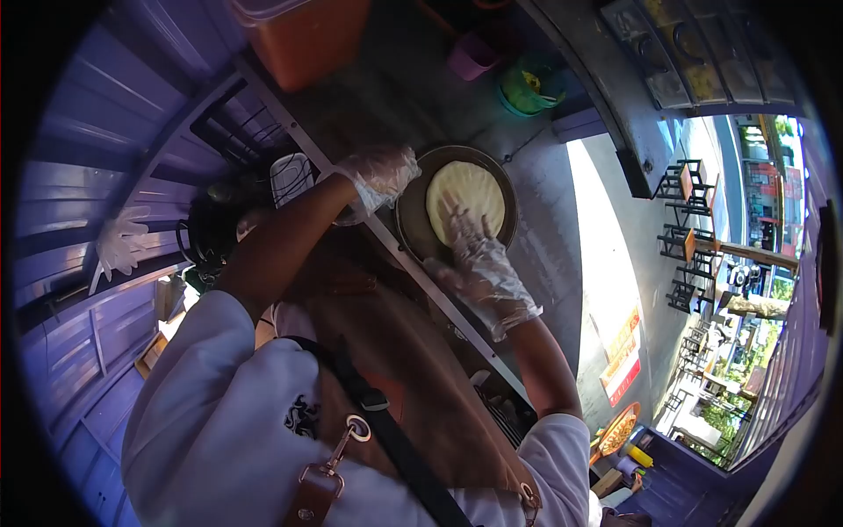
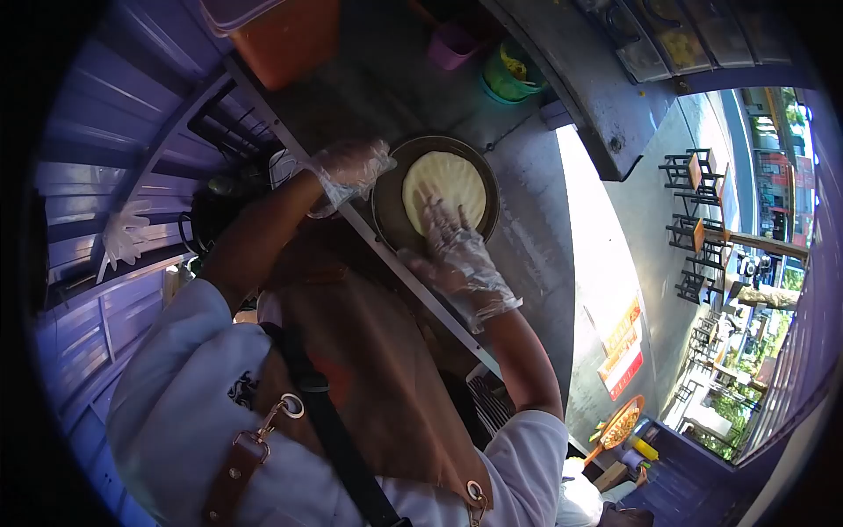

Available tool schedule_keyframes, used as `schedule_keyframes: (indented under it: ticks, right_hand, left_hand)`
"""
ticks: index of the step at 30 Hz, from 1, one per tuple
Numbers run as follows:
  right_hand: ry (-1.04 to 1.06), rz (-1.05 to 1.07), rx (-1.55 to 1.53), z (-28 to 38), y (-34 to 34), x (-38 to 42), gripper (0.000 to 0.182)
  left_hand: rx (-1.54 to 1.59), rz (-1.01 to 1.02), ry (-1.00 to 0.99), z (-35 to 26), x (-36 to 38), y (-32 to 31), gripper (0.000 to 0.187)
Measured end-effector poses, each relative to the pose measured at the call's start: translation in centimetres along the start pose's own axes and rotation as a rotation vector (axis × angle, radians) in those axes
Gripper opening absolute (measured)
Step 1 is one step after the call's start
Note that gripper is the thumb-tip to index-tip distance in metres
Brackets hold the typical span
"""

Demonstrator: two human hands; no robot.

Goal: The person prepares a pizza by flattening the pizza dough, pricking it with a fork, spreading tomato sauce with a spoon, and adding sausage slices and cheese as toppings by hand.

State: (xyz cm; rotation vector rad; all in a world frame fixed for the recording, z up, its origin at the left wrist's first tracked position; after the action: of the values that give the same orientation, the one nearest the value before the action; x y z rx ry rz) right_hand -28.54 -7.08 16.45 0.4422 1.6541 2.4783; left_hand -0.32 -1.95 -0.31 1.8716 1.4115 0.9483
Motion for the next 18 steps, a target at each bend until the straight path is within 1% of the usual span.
schedule_keyframes:
  ticks: [2,3,4,5,6,8,9,11,12,14,18]
  right_hand:
    - [0.077,0.176,0.164,1.4,-0.8,0.9,0.094]
    - [0.068,0.207,0.153,2.1,-0.4,0.0,0.094]
    - [0.065,0.224,0.119,3.5,-0.2,-0.8,0.093]
    - [0.052,0.246,0.103,4.1,0.3,-1.1,0.092]
    - [0.05,0.242,0.116,3.9,0.7,-1.4,0.092]
    - [0.096,0.298,0.065,3.4,1.5,-1.6,0.092]
    - [0.1,0.305,0.065,3.5,1.5,-2.2,0.092]
    - [0.023,0.179,0.093,3.4,1.5,-3.6,0.093]
    - [0.042,0.194,0.099,3.6,0.3,-4.0,0.093]
    - [0.037,0.209,0.111,3.9,-0.7,-4.9,0.093]
    - [0.05,0.239,0.078,3.3,1.2,-6.4,0.092]
  left_hand:
    - [1.202,-0.192,-0.085,1.5,-0.9,-2.5,0.035]
    - [1.232,-0.182,-0.074,-0.4,-0.3,-0.5,0.035]
    - [0.703,-0.084,0.093,-4.5,1.5,4.7,0.034]
    - [0.178,0.007,0.223,-7.0,2.0,7.6,0.033]
    - [0.177,-0.004,0.216,-6.2,1.6,6.8,0.033]
    - [0.135,-0.202,0.037,-4.7,1.1,4.2,0.033]
    - [0.14,-0.203,0.042,-5.2,1.3,5.1,0.033]
    - [0.14,-0.039,0.156,-6.9,1.9,7.6,0.031]
    - [0.149,-0.033,0.155,-6.5,1.5,6.4,0.031]
    - [-0.126,0.005,0.039,-4.9,0.3,4.3,0.031]
    - [-0.067,0.019,0.043,-5.1,0.4,5.2,0.031]
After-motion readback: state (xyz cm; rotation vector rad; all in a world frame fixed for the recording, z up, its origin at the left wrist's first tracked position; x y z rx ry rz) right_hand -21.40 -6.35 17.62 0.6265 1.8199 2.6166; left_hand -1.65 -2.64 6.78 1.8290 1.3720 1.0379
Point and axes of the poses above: each hand's wrist, its own x-axis away from the middle knuckle, its own y-axis out of the back of the hand, z = x × y, the point moved 2 cm from there along -x, towards the middle knuckle, and after that the axes turned 2 degrees about z, right-handed, at the moved point
